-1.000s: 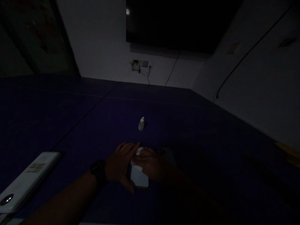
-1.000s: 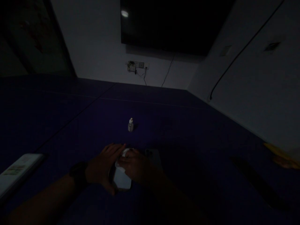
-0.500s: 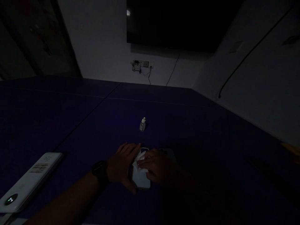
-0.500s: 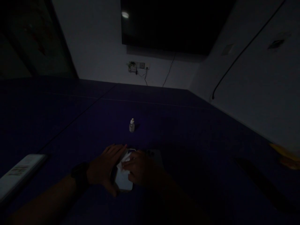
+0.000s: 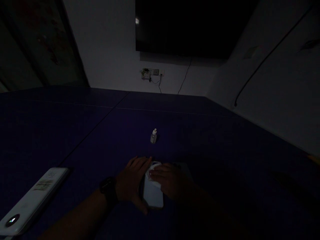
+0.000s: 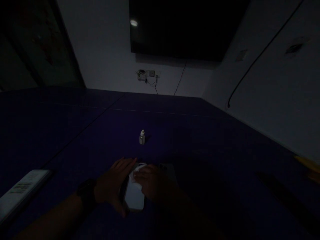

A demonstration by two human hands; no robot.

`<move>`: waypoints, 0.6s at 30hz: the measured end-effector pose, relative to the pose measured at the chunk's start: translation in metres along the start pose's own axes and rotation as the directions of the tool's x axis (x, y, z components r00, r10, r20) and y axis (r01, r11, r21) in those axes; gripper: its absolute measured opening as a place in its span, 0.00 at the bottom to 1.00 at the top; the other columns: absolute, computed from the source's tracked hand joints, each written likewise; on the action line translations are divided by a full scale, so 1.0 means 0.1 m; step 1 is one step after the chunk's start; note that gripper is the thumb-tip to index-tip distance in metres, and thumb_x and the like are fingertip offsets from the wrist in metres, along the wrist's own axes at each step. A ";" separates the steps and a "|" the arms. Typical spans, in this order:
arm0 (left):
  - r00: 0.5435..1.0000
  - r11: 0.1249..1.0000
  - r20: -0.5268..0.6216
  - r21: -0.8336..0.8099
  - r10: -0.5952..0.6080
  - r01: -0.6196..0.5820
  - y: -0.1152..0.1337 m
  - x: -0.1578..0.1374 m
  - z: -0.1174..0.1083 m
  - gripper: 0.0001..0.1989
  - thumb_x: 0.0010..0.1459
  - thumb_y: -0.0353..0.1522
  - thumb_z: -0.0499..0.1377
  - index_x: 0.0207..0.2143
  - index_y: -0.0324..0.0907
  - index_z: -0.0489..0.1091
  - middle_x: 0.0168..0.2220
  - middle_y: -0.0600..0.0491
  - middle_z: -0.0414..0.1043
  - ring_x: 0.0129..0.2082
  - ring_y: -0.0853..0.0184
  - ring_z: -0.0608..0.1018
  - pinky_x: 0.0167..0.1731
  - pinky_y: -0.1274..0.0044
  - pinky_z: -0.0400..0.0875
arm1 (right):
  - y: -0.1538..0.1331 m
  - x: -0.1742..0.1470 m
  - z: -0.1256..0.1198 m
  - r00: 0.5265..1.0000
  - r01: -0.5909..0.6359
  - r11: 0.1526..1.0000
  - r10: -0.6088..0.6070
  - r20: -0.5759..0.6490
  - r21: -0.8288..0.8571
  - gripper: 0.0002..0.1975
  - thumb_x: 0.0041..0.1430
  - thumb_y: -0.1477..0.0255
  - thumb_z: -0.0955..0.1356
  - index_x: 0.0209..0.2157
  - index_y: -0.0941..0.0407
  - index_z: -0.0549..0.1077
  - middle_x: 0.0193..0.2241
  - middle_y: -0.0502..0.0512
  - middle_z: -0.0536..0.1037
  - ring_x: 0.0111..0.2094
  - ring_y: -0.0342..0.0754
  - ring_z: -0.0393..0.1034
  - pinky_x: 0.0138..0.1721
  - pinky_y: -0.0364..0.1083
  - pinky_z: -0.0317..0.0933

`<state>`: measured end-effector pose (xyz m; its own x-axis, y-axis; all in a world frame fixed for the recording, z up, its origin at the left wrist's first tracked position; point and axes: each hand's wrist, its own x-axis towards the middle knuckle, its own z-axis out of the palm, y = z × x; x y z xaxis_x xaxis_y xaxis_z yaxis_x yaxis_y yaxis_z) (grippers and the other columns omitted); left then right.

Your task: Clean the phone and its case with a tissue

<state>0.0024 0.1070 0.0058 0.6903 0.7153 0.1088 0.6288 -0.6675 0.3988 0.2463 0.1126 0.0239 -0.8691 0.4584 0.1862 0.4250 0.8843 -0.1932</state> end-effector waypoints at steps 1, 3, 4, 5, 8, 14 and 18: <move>1.000 1.000 -0.005 0.000 -0.002 0.002 0.00 0.00 0.00 0.80 0.29 0.70 0.64 0.74 0.40 0.33 0.70 0.32 0.51 0.68 0.35 0.57 0.66 0.45 0.44 | -0.01 0.01 0.01 1.000 0.000 1.000 0.000 -0.003 -0.009 0.21 0.62 0.78 0.65 0.55 0.58 0.76 0.58 0.60 0.76 0.58 0.52 0.69 0.60 0.54 0.60; 1.000 1.000 -0.006 0.005 -0.002 0.002 -0.01 0.00 0.01 0.80 0.29 0.70 0.64 0.74 0.40 0.33 0.70 0.32 0.51 0.68 0.34 0.58 0.66 0.45 0.43 | -0.04 0.02 0.01 1.000 0.016 1.000 -0.016 0.020 0.016 0.21 0.62 0.78 0.65 0.56 0.57 0.76 0.58 0.58 0.76 0.59 0.51 0.68 0.62 0.54 0.58; 1.000 1.000 -0.003 0.009 -0.001 0.001 -0.01 0.00 0.01 0.80 0.29 0.70 0.64 0.74 0.40 0.32 0.70 0.32 0.51 0.68 0.34 0.58 0.66 0.45 0.43 | -0.06 0.02 -0.01 0.999 0.026 0.999 -0.028 0.042 0.048 0.21 0.62 0.77 0.66 0.55 0.56 0.76 0.57 0.56 0.77 0.59 0.51 0.68 0.63 0.53 0.57; 1.000 1.000 0.003 0.012 0.000 0.000 -0.01 0.01 0.01 0.80 0.29 0.70 0.64 0.74 0.40 0.32 0.70 0.31 0.51 0.68 0.34 0.58 0.65 0.44 0.43 | -0.08 0.03 -0.04 0.997 0.029 0.996 -0.035 0.064 0.084 0.20 0.60 0.76 0.66 0.54 0.56 0.77 0.56 0.54 0.78 0.59 0.50 0.68 0.62 0.53 0.57; 1.000 1.000 0.002 0.014 0.012 -0.012 -0.02 0.00 0.02 0.80 0.29 0.70 0.64 0.74 0.41 0.31 0.70 0.32 0.51 0.67 0.34 0.58 0.65 0.45 0.44 | -0.11 0.03 -0.11 0.996 -0.022 0.991 0.010 0.091 0.134 0.19 0.57 0.76 0.67 0.51 0.57 0.79 0.53 0.54 0.80 0.57 0.51 0.70 0.60 0.52 0.60; 0.998 0.999 -0.050 0.015 0.030 -0.029 -0.04 -0.02 0.05 0.79 0.30 0.70 0.64 0.74 0.42 0.31 0.70 0.33 0.51 0.67 0.34 0.59 0.66 0.46 0.43 | -0.15 0.08 -0.13 0.995 0.005 0.997 -0.013 0.099 0.079 0.22 0.58 0.77 0.66 0.54 0.58 0.77 0.57 0.59 0.76 0.61 0.53 0.66 0.63 0.55 0.56; 1.000 1.000 -0.023 0.004 0.020 -0.020 -0.03 -0.01 0.04 0.80 0.29 0.69 0.65 0.74 0.41 0.32 0.70 0.32 0.52 0.67 0.34 0.59 0.65 0.45 0.43 | -0.11 0.02 -0.12 0.993 0.036 0.988 -0.052 0.107 0.151 0.21 0.57 0.76 0.66 0.52 0.56 0.78 0.55 0.55 0.79 0.60 0.51 0.67 0.63 0.52 0.57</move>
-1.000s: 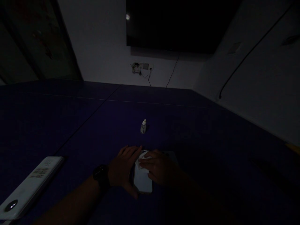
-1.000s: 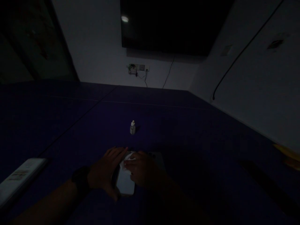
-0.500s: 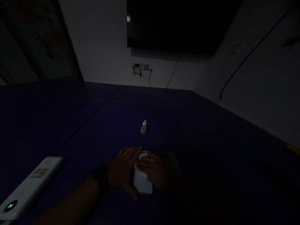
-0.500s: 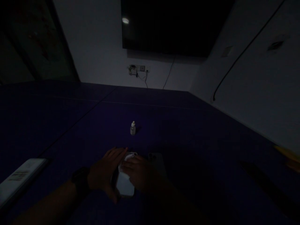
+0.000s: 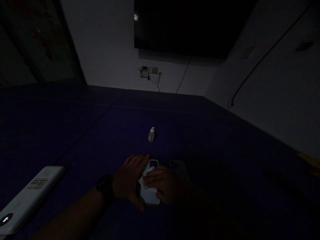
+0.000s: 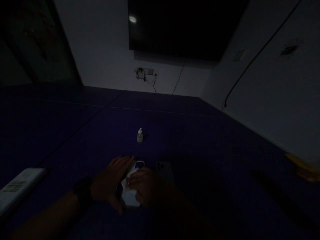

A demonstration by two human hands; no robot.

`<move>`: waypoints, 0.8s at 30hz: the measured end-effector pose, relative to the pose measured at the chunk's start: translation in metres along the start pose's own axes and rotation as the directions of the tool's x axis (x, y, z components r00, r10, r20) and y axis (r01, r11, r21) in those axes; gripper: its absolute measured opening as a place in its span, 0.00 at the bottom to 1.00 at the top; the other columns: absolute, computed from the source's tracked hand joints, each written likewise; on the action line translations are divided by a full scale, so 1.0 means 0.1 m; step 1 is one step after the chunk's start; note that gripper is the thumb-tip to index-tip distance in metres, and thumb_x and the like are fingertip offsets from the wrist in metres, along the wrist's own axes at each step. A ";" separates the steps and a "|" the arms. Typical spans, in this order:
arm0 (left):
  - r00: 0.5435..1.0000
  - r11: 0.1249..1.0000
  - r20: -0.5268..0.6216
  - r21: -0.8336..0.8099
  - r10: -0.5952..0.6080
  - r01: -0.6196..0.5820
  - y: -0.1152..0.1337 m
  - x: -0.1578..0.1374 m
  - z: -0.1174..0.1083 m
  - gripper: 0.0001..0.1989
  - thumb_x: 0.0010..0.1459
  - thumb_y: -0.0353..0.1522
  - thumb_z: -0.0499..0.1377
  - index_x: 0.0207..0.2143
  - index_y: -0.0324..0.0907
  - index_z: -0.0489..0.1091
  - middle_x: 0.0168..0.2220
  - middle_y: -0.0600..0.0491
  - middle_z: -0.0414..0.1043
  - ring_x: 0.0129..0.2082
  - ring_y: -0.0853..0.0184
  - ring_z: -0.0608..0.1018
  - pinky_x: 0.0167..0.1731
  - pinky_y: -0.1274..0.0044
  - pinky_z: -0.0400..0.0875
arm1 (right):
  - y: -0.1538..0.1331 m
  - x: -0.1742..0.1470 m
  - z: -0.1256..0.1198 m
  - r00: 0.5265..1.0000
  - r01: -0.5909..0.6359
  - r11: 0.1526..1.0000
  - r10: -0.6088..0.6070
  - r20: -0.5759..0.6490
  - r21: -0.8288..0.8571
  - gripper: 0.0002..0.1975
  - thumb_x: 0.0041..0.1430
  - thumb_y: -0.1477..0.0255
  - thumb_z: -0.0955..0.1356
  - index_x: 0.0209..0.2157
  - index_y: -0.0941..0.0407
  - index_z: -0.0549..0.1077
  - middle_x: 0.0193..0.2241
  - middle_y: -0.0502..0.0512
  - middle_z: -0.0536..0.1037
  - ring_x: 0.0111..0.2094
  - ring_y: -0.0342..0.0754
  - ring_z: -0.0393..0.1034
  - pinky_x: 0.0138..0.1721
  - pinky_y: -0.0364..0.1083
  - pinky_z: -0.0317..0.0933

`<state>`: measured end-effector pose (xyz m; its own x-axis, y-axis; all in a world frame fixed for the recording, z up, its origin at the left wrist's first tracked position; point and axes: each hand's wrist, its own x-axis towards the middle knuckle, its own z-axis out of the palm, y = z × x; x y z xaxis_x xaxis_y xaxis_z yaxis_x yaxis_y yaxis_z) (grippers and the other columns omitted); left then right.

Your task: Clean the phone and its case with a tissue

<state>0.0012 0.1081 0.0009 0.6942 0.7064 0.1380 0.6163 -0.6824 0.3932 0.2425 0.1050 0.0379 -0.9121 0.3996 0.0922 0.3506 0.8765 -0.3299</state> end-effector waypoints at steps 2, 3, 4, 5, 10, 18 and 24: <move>1.000 1.000 0.008 0.001 -0.011 0.011 0.01 0.00 -0.01 0.80 0.29 0.69 0.65 0.74 0.41 0.32 0.70 0.32 0.51 0.67 0.34 0.58 0.65 0.45 0.43 | 0.06 -0.03 0.03 0.999 -0.035 0.999 0.035 -0.035 -0.010 0.21 0.58 0.77 0.65 0.52 0.58 0.78 0.56 0.57 0.78 0.60 0.51 0.68 0.62 0.53 0.58; 1.000 1.000 0.011 0.002 -0.014 0.014 0.01 0.00 -0.01 0.80 0.29 0.69 0.65 0.74 0.41 0.32 0.70 0.32 0.50 0.67 0.34 0.58 0.65 0.45 0.43 | 0.08 -0.04 0.06 0.997 -0.052 0.998 0.050 -0.057 -0.027 0.21 0.59 0.78 0.65 0.53 0.60 0.77 0.56 0.58 0.78 0.60 0.52 0.68 0.62 0.54 0.58; 1.000 1.000 0.008 0.004 -0.016 0.016 0.01 0.00 -0.01 0.80 0.29 0.69 0.65 0.74 0.41 0.32 0.70 0.32 0.50 0.67 0.34 0.58 0.65 0.45 0.43 | 0.10 -0.03 0.08 0.995 -0.059 0.997 0.055 -0.078 -0.046 0.22 0.60 0.78 0.64 0.55 0.61 0.76 0.57 0.60 0.76 0.60 0.52 0.67 0.62 0.54 0.58; 1.000 1.000 0.004 0.006 -0.016 0.016 0.01 0.00 -0.01 0.80 0.30 0.69 0.65 0.74 0.41 0.32 0.70 0.32 0.51 0.67 0.34 0.58 0.65 0.45 0.43 | 0.10 -0.02 0.10 0.995 -0.055 0.997 0.049 -0.089 -0.061 0.23 0.60 0.79 0.63 0.56 0.62 0.75 0.58 0.61 0.75 0.61 0.52 0.67 0.63 0.54 0.56; 1.000 1.000 -0.002 0.020 -0.005 0.005 0.02 0.00 -0.01 0.80 0.30 0.70 0.64 0.73 0.40 0.31 0.70 0.31 0.50 0.67 0.34 0.58 0.66 0.45 0.43 | 0.03 0.02 0.05 1.000 0.020 1.000 -0.020 -0.023 -0.017 0.22 0.61 0.76 0.64 0.57 0.59 0.75 0.57 0.57 0.77 0.62 0.51 0.65 0.65 0.54 0.54; 1.000 0.999 0.018 0.029 -0.024 0.024 0.03 0.01 -0.03 0.81 0.29 0.70 0.65 0.73 0.38 0.31 0.69 0.30 0.51 0.68 0.34 0.57 0.65 0.46 0.44 | 0.10 0.00 0.09 0.994 -0.057 0.996 0.050 -0.092 -0.066 0.25 0.59 0.79 0.64 0.58 0.58 0.74 0.59 0.60 0.75 0.61 0.53 0.66 0.63 0.57 0.56; 1.000 1.000 0.010 0.028 0.000 -0.001 0.02 0.01 -0.02 0.80 0.30 0.70 0.64 0.73 0.40 0.29 0.70 0.31 0.51 0.67 0.34 0.58 0.65 0.46 0.44 | 0.06 -0.01 0.03 0.999 0.010 0.996 -0.007 -0.033 0.086 0.23 0.57 0.77 0.66 0.54 0.56 0.77 0.55 0.54 0.79 0.59 0.51 0.67 0.63 0.54 0.56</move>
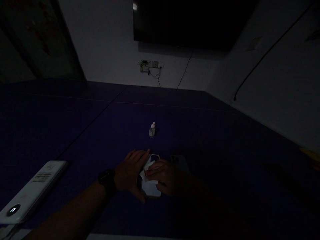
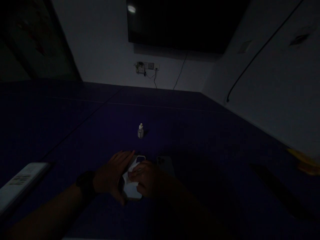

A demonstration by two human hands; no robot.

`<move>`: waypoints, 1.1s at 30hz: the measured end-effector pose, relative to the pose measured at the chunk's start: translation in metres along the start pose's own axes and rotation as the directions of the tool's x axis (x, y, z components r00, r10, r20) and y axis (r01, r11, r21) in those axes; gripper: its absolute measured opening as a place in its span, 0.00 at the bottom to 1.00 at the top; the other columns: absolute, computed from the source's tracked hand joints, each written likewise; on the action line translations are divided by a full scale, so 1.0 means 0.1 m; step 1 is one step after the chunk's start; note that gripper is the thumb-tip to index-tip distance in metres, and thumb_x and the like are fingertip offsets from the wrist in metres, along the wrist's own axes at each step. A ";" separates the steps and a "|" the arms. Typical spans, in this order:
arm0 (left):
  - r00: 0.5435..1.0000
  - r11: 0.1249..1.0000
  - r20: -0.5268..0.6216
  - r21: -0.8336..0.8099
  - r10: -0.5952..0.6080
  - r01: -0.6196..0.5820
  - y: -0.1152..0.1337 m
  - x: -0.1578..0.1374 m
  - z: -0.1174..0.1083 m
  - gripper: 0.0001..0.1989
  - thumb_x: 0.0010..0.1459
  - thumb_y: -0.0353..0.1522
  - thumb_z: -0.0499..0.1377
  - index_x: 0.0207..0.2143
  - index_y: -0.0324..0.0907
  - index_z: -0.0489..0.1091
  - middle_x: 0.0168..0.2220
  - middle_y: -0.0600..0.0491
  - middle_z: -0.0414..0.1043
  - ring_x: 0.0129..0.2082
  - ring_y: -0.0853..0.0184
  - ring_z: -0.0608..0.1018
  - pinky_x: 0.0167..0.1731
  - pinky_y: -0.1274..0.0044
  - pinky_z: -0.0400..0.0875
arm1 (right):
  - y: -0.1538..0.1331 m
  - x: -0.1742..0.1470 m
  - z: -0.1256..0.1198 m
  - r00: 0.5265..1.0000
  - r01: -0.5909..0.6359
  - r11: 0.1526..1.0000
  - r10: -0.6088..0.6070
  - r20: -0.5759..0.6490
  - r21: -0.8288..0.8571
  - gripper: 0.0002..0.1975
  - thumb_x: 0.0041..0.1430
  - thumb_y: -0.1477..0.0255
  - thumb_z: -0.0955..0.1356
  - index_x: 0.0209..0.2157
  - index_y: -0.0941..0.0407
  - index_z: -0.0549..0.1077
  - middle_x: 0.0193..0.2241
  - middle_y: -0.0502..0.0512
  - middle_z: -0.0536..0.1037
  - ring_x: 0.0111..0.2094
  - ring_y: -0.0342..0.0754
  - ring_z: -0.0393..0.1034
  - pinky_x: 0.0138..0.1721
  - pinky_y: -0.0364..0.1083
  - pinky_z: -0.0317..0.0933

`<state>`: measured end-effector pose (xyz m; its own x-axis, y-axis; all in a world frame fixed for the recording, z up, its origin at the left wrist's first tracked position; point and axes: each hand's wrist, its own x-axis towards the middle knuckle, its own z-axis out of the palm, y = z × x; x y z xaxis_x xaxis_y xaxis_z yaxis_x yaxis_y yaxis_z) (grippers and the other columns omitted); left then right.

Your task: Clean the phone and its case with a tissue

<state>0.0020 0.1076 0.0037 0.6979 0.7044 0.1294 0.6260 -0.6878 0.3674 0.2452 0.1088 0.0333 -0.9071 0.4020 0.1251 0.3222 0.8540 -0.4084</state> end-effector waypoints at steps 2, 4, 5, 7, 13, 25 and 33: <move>1.000 1.000 -0.008 0.000 0.003 -0.003 0.00 0.00 0.00 0.81 0.30 0.69 0.65 0.73 0.40 0.29 0.70 0.31 0.51 0.67 0.34 0.59 0.66 0.46 0.43 | 0.02 -0.03 -0.03 0.999 -0.042 0.999 0.042 -0.017 0.009 0.22 0.57 0.77 0.66 0.53 0.55 0.78 0.54 0.54 0.79 0.58 0.50 0.68 0.62 0.54 0.58; 1.000 1.000 -0.013 -0.002 0.005 -0.005 0.00 0.00 0.00 0.81 0.29 0.70 0.65 0.73 0.39 0.30 0.69 0.30 0.52 0.67 0.34 0.59 0.66 0.46 0.43 | 0.04 -0.04 -0.03 0.997 -0.072 0.997 0.071 -0.036 -0.023 0.22 0.58 0.77 0.66 0.54 0.58 0.77 0.55 0.57 0.79 0.59 0.52 0.68 0.62 0.54 0.57; 1.000 1.000 -0.013 -0.002 0.004 -0.004 0.00 0.01 0.00 0.81 0.29 0.70 0.64 0.73 0.39 0.30 0.69 0.30 0.52 0.67 0.34 0.59 0.66 0.46 0.43 | 0.04 -0.03 -0.02 0.997 -0.074 0.996 0.073 -0.039 -0.046 0.23 0.58 0.77 0.65 0.55 0.59 0.77 0.56 0.59 0.78 0.60 0.52 0.67 0.63 0.55 0.56; 1.000 1.000 -0.009 0.000 0.002 -0.002 0.01 0.00 -0.01 0.81 0.30 0.70 0.64 0.73 0.38 0.29 0.69 0.30 0.52 0.67 0.34 0.59 0.66 0.46 0.43 | 0.02 0.01 0.01 0.999 -0.047 0.996 0.046 -0.020 -0.077 0.24 0.59 0.77 0.64 0.57 0.61 0.75 0.58 0.60 0.76 0.61 0.53 0.66 0.64 0.55 0.54; 1.000 1.000 -0.021 0.009 0.009 -0.009 0.00 -0.01 0.01 0.80 0.31 0.70 0.63 0.73 0.39 0.27 0.70 0.30 0.50 0.67 0.34 0.58 0.65 0.46 0.44 | 0.03 -0.01 -0.02 1.000 0.009 1.000 -0.009 0.012 -0.018 0.23 0.59 0.76 0.65 0.55 0.56 0.76 0.56 0.54 0.78 0.60 0.51 0.67 0.63 0.54 0.56; 1.000 1.000 -0.010 0.030 0.008 -0.008 -0.02 0.00 0.02 0.82 0.30 0.70 0.64 0.73 0.39 0.25 0.70 0.29 0.49 0.67 0.34 0.58 0.65 0.45 0.45 | 0.06 -0.02 -0.04 1.000 0.017 0.999 -0.016 0.022 -0.046 0.21 0.60 0.75 0.66 0.55 0.57 0.77 0.56 0.54 0.78 0.60 0.52 0.67 0.63 0.54 0.56; 0.999 0.999 -0.040 0.029 0.025 -0.024 -0.03 -0.01 0.02 0.82 0.30 0.71 0.63 0.73 0.40 0.25 0.70 0.30 0.51 0.66 0.32 0.60 0.64 0.45 0.47 | 0.02 0.01 0.03 0.998 0.055 0.996 -0.053 0.020 -0.070 0.23 0.60 0.76 0.65 0.56 0.57 0.75 0.58 0.54 0.76 0.62 0.51 0.65 0.65 0.53 0.53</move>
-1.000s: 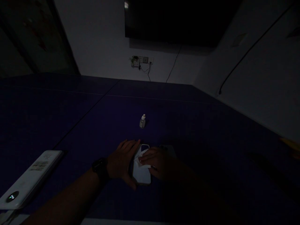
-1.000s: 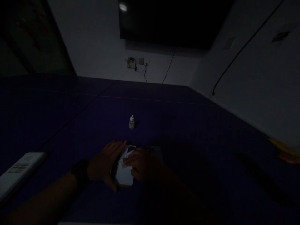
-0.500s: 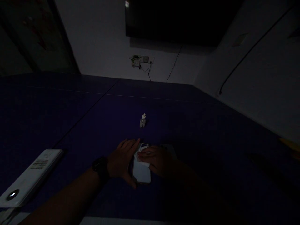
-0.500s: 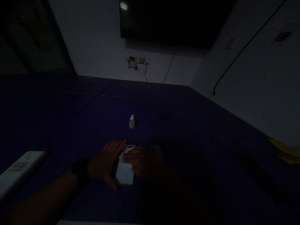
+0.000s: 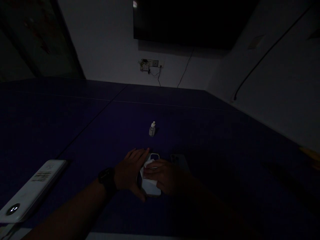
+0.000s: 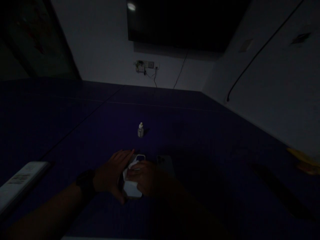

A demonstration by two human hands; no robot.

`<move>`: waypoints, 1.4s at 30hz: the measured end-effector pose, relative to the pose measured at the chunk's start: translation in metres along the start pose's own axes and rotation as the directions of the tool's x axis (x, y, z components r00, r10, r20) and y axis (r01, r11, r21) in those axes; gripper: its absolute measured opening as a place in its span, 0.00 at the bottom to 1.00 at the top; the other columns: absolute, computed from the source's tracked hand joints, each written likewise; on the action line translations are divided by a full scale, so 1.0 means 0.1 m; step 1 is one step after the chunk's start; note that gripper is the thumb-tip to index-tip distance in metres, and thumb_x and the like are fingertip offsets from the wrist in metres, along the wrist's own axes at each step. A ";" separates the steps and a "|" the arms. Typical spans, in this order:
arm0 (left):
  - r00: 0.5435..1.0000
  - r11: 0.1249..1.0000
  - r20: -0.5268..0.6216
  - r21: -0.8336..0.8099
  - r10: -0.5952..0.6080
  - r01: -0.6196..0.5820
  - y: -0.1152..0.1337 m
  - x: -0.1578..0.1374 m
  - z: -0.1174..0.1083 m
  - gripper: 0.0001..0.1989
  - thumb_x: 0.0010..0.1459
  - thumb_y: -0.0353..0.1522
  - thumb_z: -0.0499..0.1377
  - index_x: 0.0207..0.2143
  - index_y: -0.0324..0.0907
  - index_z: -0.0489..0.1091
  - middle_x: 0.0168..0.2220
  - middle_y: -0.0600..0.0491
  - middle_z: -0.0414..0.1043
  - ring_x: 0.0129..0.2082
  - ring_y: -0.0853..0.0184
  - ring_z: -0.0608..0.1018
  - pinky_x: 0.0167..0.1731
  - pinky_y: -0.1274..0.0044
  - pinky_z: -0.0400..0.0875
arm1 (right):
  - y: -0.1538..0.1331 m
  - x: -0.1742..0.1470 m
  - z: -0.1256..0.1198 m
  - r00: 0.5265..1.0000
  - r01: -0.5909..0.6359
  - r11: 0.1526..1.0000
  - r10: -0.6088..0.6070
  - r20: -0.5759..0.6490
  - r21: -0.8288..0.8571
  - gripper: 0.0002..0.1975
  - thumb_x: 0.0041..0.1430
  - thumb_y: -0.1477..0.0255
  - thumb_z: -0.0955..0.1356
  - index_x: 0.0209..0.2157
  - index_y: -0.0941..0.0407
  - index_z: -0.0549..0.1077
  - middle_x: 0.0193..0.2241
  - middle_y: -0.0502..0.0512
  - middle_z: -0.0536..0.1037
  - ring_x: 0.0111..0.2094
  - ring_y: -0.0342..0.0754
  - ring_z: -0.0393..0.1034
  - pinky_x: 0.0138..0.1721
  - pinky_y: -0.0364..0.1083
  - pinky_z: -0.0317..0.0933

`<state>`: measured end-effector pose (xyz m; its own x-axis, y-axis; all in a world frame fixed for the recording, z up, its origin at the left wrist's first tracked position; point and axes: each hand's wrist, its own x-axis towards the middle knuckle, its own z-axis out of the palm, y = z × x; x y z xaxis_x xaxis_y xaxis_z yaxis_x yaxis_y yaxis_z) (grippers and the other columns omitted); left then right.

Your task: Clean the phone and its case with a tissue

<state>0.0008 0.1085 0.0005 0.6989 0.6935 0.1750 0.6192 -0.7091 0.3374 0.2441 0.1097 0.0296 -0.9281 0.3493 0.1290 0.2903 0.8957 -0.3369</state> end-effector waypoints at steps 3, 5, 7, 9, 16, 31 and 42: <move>1.000 1.000 0.006 -0.002 0.000 0.000 0.00 0.00 0.00 0.82 0.29 0.71 0.63 0.73 0.41 0.25 0.70 0.30 0.50 0.66 0.32 0.59 0.64 0.44 0.47 | -0.02 -0.01 -0.07 0.999 -0.040 0.999 0.040 -0.001 0.022 0.22 0.58 0.77 0.66 0.54 0.54 0.77 0.56 0.52 0.78 0.60 0.51 0.68 0.62 0.53 0.57; 1.000 1.000 0.011 -0.005 -0.003 0.003 0.00 0.01 0.00 0.82 0.29 0.70 0.64 0.73 0.40 0.26 0.70 0.30 0.50 0.67 0.32 0.59 0.64 0.44 0.47 | 0.01 -0.05 -0.14 0.995 -0.086 0.996 0.086 -0.047 -0.011 0.21 0.57 0.76 0.66 0.52 0.57 0.78 0.54 0.57 0.79 0.57 0.52 0.70 0.59 0.54 0.60; 1.000 1.000 0.017 -0.013 -0.009 0.009 0.00 0.01 -0.01 0.81 0.30 0.70 0.64 0.73 0.40 0.28 0.70 0.29 0.49 0.67 0.32 0.58 0.64 0.44 0.46 | 0.04 -0.09 -0.21 0.985 -0.140 0.988 0.132 -0.110 -0.070 0.19 0.58 0.76 0.67 0.51 0.58 0.78 0.52 0.61 0.80 0.55 0.53 0.72 0.57 0.54 0.61; 1.000 1.000 0.023 -0.023 -0.014 0.014 0.01 0.00 -0.02 0.80 0.30 0.70 0.64 0.73 0.40 0.29 0.70 0.30 0.49 0.67 0.32 0.58 0.64 0.44 0.46 | 0.05 -0.14 -0.26 0.974 -0.188 0.974 0.169 -0.150 -0.125 0.17 0.58 0.76 0.67 0.49 0.58 0.79 0.50 0.62 0.81 0.52 0.54 0.74 0.55 0.55 0.62; 0.999 1.000 0.029 -0.026 -0.018 0.018 0.02 0.00 -0.02 0.80 0.30 0.70 0.64 0.73 0.41 0.29 0.70 0.31 0.49 0.67 0.33 0.58 0.65 0.45 0.45 | 0.02 -0.15 -0.09 0.998 -0.069 0.988 0.068 -0.009 -0.139 0.20 0.59 0.74 0.68 0.53 0.58 0.77 0.55 0.59 0.78 0.59 0.53 0.70 0.58 0.53 0.60; 1.000 0.999 0.019 -0.024 -0.025 0.026 0.03 0.00 -0.03 0.80 0.29 0.70 0.64 0.73 0.39 0.33 0.69 0.29 0.51 0.67 0.32 0.59 0.65 0.44 0.46 | 0.00 -0.15 -0.12 0.989 -0.146 0.983 0.144 -0.028 -0.109 0.14 0.58 0.74 0.69 0.46 0.57 0.81 0.50 0.57 0.82 0.54 0.54 0.74 0.57 0.54 0.64; 1.000 1.000 0.026 -0.007 -0.016 0.016 0.03 0.00 -0.03 0.80 0.29 0.70 0.63 0.73 0.39 0.32 0.69 0.29 0.51 0.67 0.32 0.59 0.65 0.45 0.47 | 0.02 -0.14 -0.07 0.988 -0.150 0.986 0.147 -0.044 -0.072 0.15 0.58 0.74 0.69 0.46 0.58 0.80 0.49 0.58 0.82 0.56 0.54 0.72 0.61 0.55 0.60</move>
<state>0.0014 0.1070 0.0042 0.6977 0.7013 0.1459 0.6279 -0.6968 0.3467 0.2596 0.1082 0.0341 -0.8643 0.4887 0.1189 0.4420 0.8508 -0.2842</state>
